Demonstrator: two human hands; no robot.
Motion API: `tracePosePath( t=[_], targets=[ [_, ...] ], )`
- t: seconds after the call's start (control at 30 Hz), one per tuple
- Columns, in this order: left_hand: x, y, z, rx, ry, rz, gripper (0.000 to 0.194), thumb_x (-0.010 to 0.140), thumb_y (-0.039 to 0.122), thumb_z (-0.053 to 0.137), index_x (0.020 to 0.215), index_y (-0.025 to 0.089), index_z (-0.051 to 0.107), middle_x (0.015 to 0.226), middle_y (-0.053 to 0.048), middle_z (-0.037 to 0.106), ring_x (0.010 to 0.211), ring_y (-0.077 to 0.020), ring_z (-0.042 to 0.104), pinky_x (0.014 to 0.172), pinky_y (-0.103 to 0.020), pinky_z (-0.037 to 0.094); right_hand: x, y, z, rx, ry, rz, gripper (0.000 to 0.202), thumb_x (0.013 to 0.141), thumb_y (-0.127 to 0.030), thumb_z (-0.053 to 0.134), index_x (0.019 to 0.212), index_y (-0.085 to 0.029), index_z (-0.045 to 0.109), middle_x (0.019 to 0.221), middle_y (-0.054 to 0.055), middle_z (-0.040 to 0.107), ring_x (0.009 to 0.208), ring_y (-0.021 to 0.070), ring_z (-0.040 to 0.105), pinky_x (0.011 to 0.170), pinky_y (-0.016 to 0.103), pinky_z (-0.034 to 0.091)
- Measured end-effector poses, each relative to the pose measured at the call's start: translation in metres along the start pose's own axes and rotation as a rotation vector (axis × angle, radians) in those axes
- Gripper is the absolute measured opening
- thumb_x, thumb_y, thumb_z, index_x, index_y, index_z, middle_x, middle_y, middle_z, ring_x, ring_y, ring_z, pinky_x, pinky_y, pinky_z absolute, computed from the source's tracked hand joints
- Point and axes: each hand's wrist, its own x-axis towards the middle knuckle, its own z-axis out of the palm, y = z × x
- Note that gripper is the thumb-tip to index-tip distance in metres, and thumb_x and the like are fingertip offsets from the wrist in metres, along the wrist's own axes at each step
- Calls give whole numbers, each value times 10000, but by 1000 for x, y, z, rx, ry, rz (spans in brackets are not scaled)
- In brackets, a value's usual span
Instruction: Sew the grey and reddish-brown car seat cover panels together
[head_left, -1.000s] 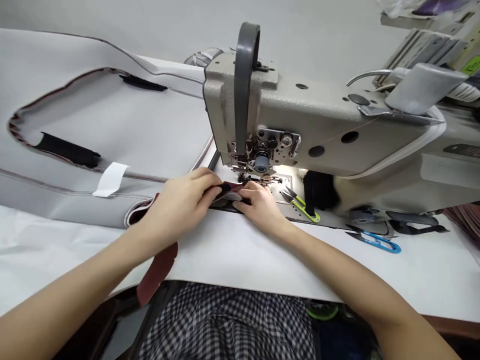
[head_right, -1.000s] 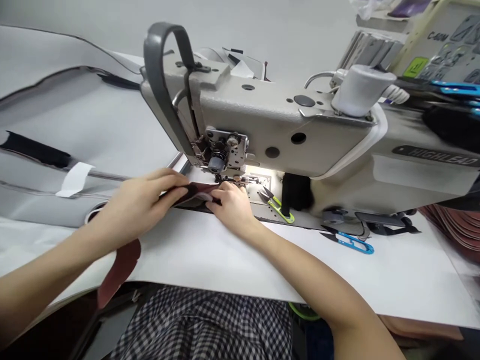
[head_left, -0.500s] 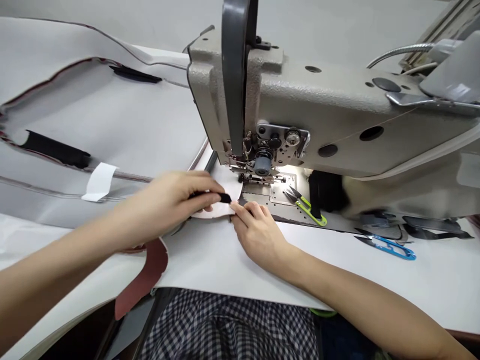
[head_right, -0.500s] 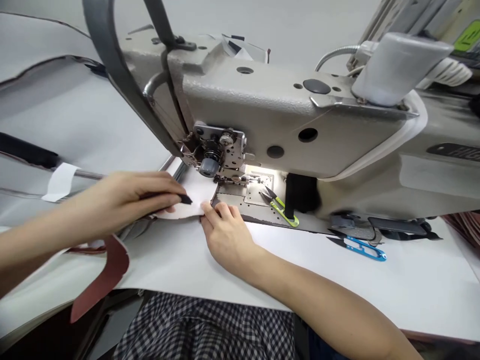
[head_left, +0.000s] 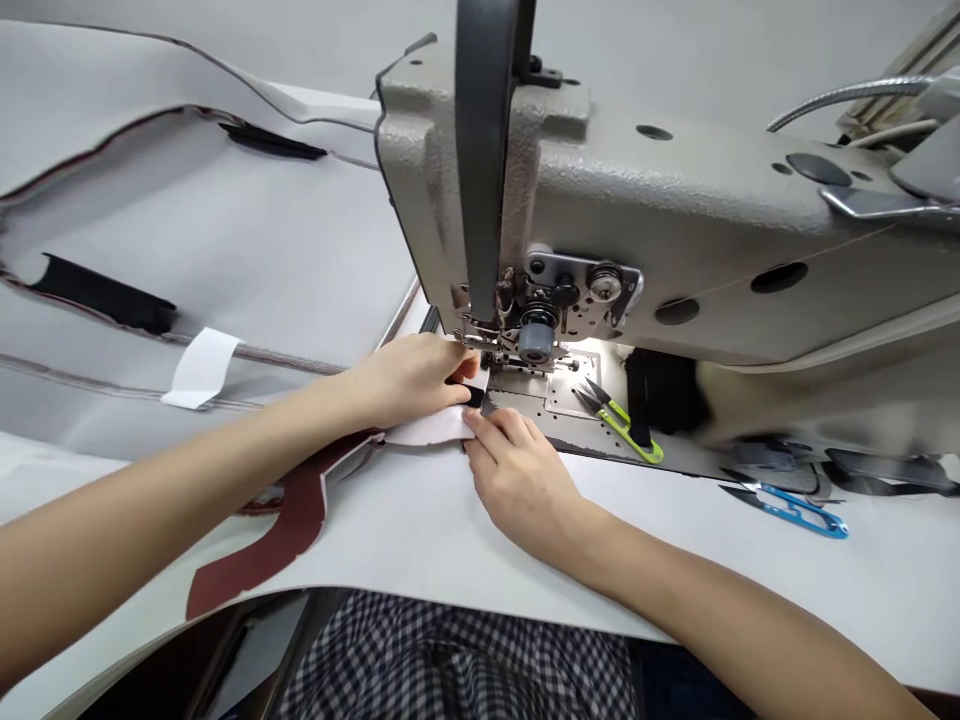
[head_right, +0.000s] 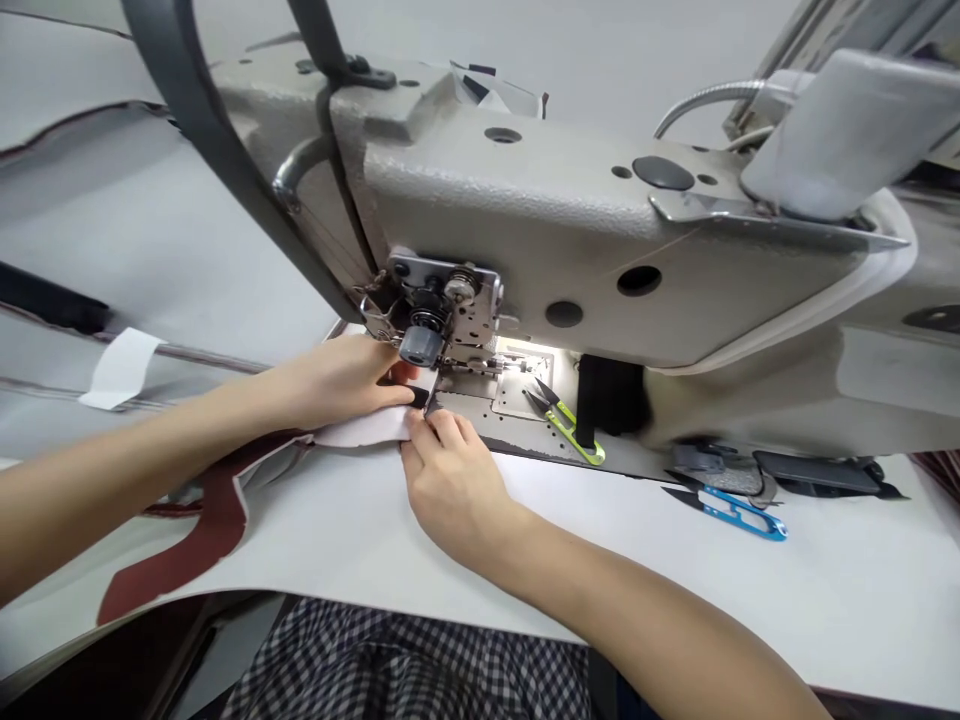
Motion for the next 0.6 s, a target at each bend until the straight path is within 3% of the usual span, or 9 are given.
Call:
tracePosePath(
  t=[0.13,0.3,0.47,0.6],
  targets=[
    [-3,-7,14,51,138,73,114,845,311,592,839,230,672,888,-6,707,898,-230,630,802,-340,442,3,7,-4,149,-27,6,252,937,-136,499,1054,-71,712,1300,139,637,1329,304,447,1149,437,422],
    [-6,-18,25,-106,254,128,212,882,298,529,834,232,724,942,-10,720,967,-234,605,868,-381,433,8,18,-9,314,-74,99,248,909,-163,526,1067,-105,708,1306,91,646,1337,270,492,1142,384,453],
    [18,-27,21,-86,343,178,188,827,252,538,810,180,711,912,-53,715,968,-255,617,838,-368,457,17,26,-8,350,-78,186,304,906,-161,508,1158,-131,676,1340,85,628,1333,256,492,1129,409,458],
    [37,-34,15,-55,368,201,201,832,264,559,942,177,702,1063,-71,710,1057,-276,615,871,-366,466,20,26,-5,305,-76,211,302,888,-162,518,1149,-124,665,1383,105,584,1313,272,477,1175,453,379]
  ],
)
